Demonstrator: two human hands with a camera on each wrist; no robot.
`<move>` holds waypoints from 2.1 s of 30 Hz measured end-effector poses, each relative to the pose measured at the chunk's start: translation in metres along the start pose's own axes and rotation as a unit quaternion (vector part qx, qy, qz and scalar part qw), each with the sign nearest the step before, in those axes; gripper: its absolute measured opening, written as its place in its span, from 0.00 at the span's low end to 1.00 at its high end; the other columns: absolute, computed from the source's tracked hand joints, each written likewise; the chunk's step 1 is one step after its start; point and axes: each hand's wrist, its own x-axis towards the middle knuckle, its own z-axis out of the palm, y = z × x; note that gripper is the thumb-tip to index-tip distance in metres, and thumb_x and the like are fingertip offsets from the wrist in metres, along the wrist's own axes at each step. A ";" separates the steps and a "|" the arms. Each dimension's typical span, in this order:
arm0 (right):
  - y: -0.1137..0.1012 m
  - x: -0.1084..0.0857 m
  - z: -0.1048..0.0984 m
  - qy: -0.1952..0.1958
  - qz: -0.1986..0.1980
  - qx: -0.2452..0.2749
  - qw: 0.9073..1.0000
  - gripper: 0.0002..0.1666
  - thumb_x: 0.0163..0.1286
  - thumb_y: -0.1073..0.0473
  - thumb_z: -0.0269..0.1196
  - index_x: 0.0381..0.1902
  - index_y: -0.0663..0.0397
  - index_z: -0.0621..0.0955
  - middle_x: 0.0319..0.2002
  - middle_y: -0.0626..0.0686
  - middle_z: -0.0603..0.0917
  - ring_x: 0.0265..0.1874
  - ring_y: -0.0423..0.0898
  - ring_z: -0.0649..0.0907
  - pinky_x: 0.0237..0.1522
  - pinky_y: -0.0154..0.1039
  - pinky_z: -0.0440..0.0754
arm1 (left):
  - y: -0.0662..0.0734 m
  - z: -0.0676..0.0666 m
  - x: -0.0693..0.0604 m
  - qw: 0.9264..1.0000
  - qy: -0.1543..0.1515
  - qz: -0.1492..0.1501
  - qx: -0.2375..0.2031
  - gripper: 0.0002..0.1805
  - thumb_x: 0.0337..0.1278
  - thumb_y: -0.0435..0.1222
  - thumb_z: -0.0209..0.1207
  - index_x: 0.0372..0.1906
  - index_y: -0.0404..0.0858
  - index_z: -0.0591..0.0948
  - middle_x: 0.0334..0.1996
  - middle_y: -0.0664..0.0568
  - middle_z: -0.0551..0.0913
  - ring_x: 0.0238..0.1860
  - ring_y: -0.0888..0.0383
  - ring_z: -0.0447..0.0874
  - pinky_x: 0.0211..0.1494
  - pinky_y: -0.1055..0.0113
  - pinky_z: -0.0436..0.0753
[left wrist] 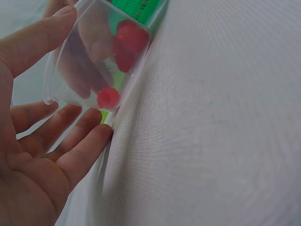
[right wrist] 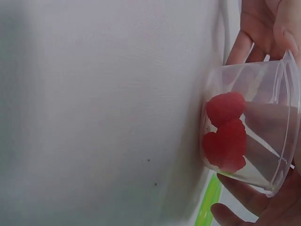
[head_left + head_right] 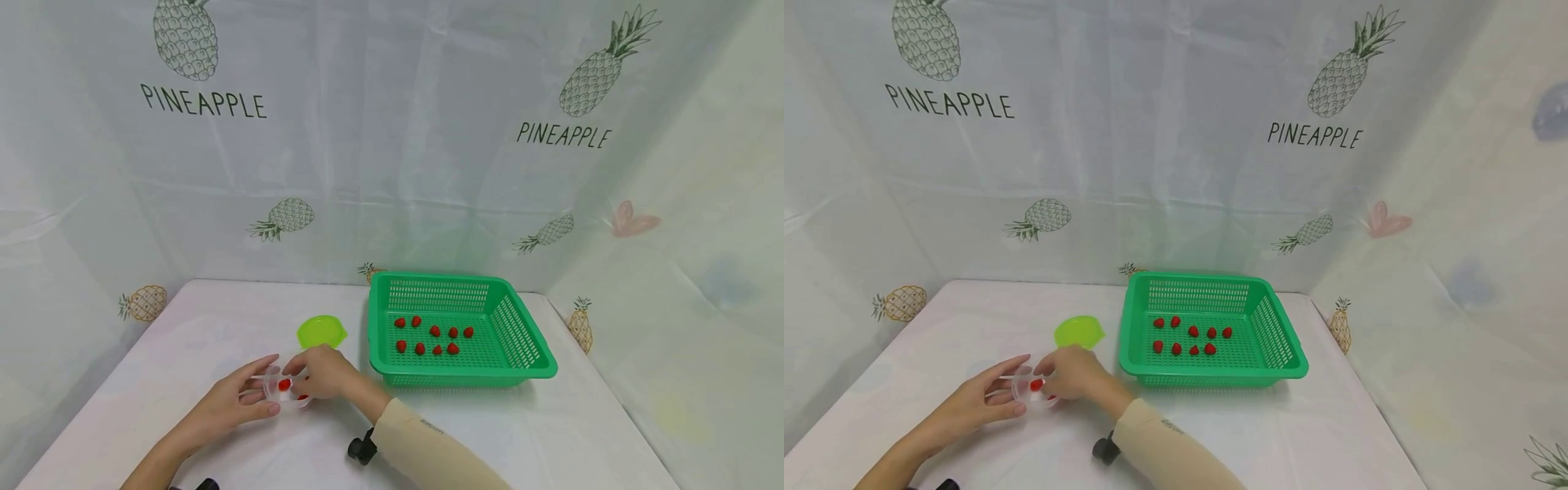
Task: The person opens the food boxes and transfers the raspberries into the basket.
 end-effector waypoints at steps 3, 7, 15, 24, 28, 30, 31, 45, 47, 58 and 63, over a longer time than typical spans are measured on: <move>-0.002 0.002 0.001 -0.004 0.002 -0.007 1.000 0.16 0.70 0.61 0.71 0.54 0.45 0.91 0.41 0.39 0.92 0.27 0.28 0.80 0.33 0.22 0.77 | 0.001 0.000 0.000 1.000 0.000 -0.003 0.000 0.50 0.62 0.42 0.75 0.84 0.45 0.61 0.79 0.35 0.64 0.70 0.39 0.78 0.59 0.70 0.86; -0.004 0.005 0.001 -0.009 0.015 -0.025 1.000 0.17 0.67 0.59 0.73 0.53 0.42 0.92 0.43 0.35 0.91 0.36 0.28 0.80 0.39 0.25 0.77 | 0.001 0.000 0.000 1.000 0.001 -0.004 0.001 0.50 0.62 0.42 0.75 0.84 0.45 0.61 0.78 0.36 0.65 0.70 0.39 0.78 0.60 0.71 0.86; -0.013 0.011 0.004 0.005 0.060 -0.071 0.996 0.14 0.64 0.56 0.77 0.47 0.33 0.94 0.34 0.29 0.89 0.39 0.28 0.79 0.47 0.38 0.75 | 0.000 0.000 -0.001 1.000 -0.002 0.001 -0.009 0.49 0.63 0.41 0.75 0.84 0.45 0.61 0.77 0.34 0.66 0.69 0.39 0.79 0.59 0.75 0.84; -0.020 0.015 0.012 0.045 0.096 -0.109 0.988 0.09 0.63 0.53 0.80 0.38 0.28 0.94 0.25 0.29 0.84 0.38 0.32 0.78 0.41 0.38 0.72 | 0.001 0.001 -0.002 1.000 -0.008 0.008 -0.024 0.50 0.63 0.40 0.74 0.84 0.44 0.60 0.76 0.34 0.66 0.69 0.39 0.79 0.58 0.77 0.83; -0.020 0.016 0.013 0.046 0.094 -0.115 0.988 0.08 0.63 0.51 0.80 0.37 0.27 0.94 0.24 0.29 0.84 0.37 0.31 0.77 0.40 0.37 0.71 | 0.001 0.000 -0.001 1.000 -0.011 0.009 -0.026 0.50 0.63 0.40 0.74 0.84 0.44 0.60 0.77 0.34 0.66 0.69 0.39 0.79 0.59 0.76 0.83; -0.020 0.016 0.013 0.046 0.090 -0.117 0.988 0.07 0.62 0.50 0.80 0.37 0.27 0.94 0.24 0.28 0.84 0.36 0.31 0.77 0.40 0.37 0.71 | 0.001 0.000 -0.001 1.000 -0.012 0.011 -0.024 0.49 0.64 0.40 0.74 0.84 0.44 0.60 0.77 0.34 0.66 0.69 0.39 0.79 0.59 0.76 0.83; -0.020 0.016 0.013 0.046 0.088 -0.118 0.988 0.07 0.63 0.50 0.80 0.36 0.27 0.94 0.24 0.28 0.84 0.36 0.31 0.77 0.40 0.37 0.71 | 0.001 0.000 -0.001 1.000 -0.012 0.012 -0.022 0.49 0.64 0.40 0.74 0.84 0.44 0.60 0.77 0.34 0.66 0.69 0.39 0.79 0.59 0.76 0.83; -0.018 0.002 -0.007 0.049 0.038 -0.122 0.991 0.06 0.69 0.52 0.75 0.39 0.29 0.94 0.27 0.27 0.86 0.40 0.29 0.78 0.46 0.36 0.74 | 0.000 0.001 -0.001 1.000 0.000 0.011 0.004 0.49 0.62 0.42 0.75 0.84 0.46 0.62 0.76 0.37 0.69 0.69 0.40 0.79 0.61 0.73 0.84; -0.016 -0.001 -0.014 0.051 0.034 -0.114 0.992 0.06 0.69 0.52 0.75 0.40 0.30 0.94 0.28 0.27 0.87 0.41 0.29 0.79 0.47 0.36 0.75 | 0.000 0.001 -0.001 1.000 0.003 0.006 0.009 0.49 0.62 0.42 0.76 0.84 0.47 0.62 0.76 0.38 0.70 0.69 0.40 0.78 0.60 0.74 0.84; 0.003 -0.026 -0.062 0.073 -0.033 -0.053 0.995 0.05 0.71 0.57 0.74 0.44 0.45 0.93 0.36 0.38 0.92 0.42 0.37 0.86 0.45 0.25 0.78 | -0.001 0.000 0.002 1.000 0.006 -0.005 0.019 0.51 0.59 0.45 0.77 0.83 0.47 0.63 0.75 0.39 0.71 0.69 0.43 0.78 0.58 0.75 0.84; 0.013 -0.038 -0.083 0.068 -0.035 -0.007 0.997 0.05 0.73 0.58 0.72 0.44 0.47 0.93 0.37 0.38 0.91 0.40 0.33 0.84 0.41 0.24 0.81 | 0.000 0.000 0.002 1.000 0.010 -0.008 0.022 0.51 0.58 0.45 0.77 0.83 0.47 0.63 0.76 0.40 0.70 0.68 0.43 0.78 0.58 0.75 0.84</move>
